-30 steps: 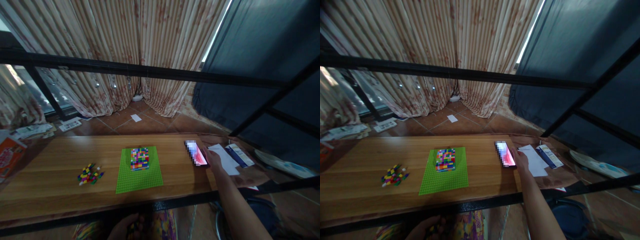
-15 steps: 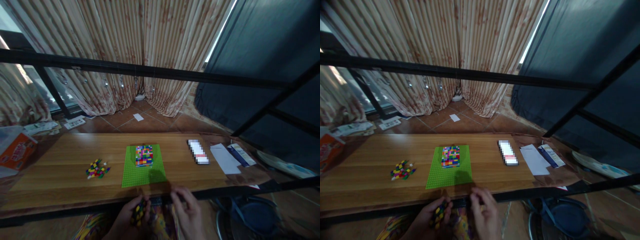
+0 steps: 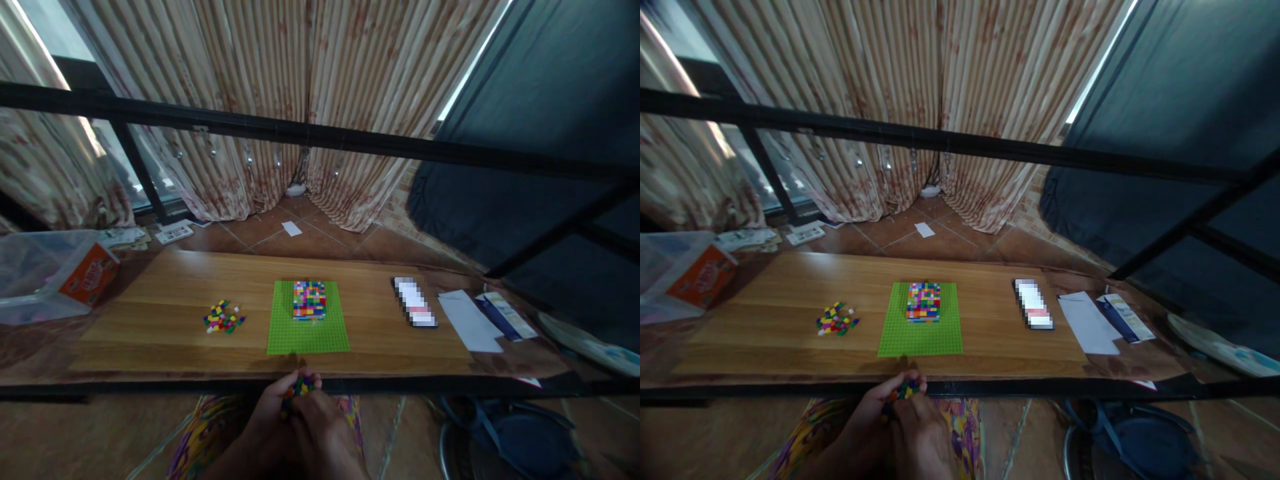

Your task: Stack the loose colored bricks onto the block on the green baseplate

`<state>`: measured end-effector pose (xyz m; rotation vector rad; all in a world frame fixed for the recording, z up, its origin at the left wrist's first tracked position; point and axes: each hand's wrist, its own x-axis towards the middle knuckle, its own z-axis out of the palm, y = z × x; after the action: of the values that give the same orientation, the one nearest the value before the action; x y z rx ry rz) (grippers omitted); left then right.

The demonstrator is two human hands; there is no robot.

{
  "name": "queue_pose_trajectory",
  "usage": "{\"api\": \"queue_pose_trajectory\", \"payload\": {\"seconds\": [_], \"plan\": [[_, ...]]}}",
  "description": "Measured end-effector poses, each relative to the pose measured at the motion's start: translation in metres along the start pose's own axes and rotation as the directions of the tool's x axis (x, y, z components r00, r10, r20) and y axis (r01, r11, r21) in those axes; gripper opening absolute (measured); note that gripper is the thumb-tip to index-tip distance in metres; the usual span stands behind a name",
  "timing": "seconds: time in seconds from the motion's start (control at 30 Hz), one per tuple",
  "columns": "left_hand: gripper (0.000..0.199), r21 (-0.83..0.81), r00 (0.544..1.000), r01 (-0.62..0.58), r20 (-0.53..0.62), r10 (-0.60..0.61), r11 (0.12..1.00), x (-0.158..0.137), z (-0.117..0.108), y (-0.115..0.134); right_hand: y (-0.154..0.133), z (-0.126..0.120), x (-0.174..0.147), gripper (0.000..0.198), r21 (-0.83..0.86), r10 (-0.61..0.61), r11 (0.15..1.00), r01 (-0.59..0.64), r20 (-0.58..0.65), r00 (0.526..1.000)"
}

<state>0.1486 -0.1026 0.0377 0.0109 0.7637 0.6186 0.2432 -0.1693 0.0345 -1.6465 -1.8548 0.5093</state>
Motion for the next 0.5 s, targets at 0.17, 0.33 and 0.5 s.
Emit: {"api": "queue_pose_trajectory", "payload": {"seconds": [0.17, 0.33, 0.5], "plan": [[0.006, -0.036, 0.999, 0.031, -0.039, -0.033, 0.999, 0.001, -0.005, -0.001, -0.007, 0.015, -0.001, 0.034, 0.022, 0.056, 0.998, -0.055, -0.043, 0.998], [0.004, -0.054, 0.993, 0.043, -0.107, -0.048, 0.998, 0.004, -0.007, -0.003, -0.013, 0.011, 0.004, 0.033, 0.071, 0.173, 0.982, -0.173, 0.013, 0.985], [0.005, -0.065, 0.989, 0.081, -0.122, -0.088, 0.995, 0.005, -0.011, -0.005, -0.018, 0.002, 0.007, 0.034, 0.152, 0.245, 0.955, -0.256, 0.09, 0.965]]}}
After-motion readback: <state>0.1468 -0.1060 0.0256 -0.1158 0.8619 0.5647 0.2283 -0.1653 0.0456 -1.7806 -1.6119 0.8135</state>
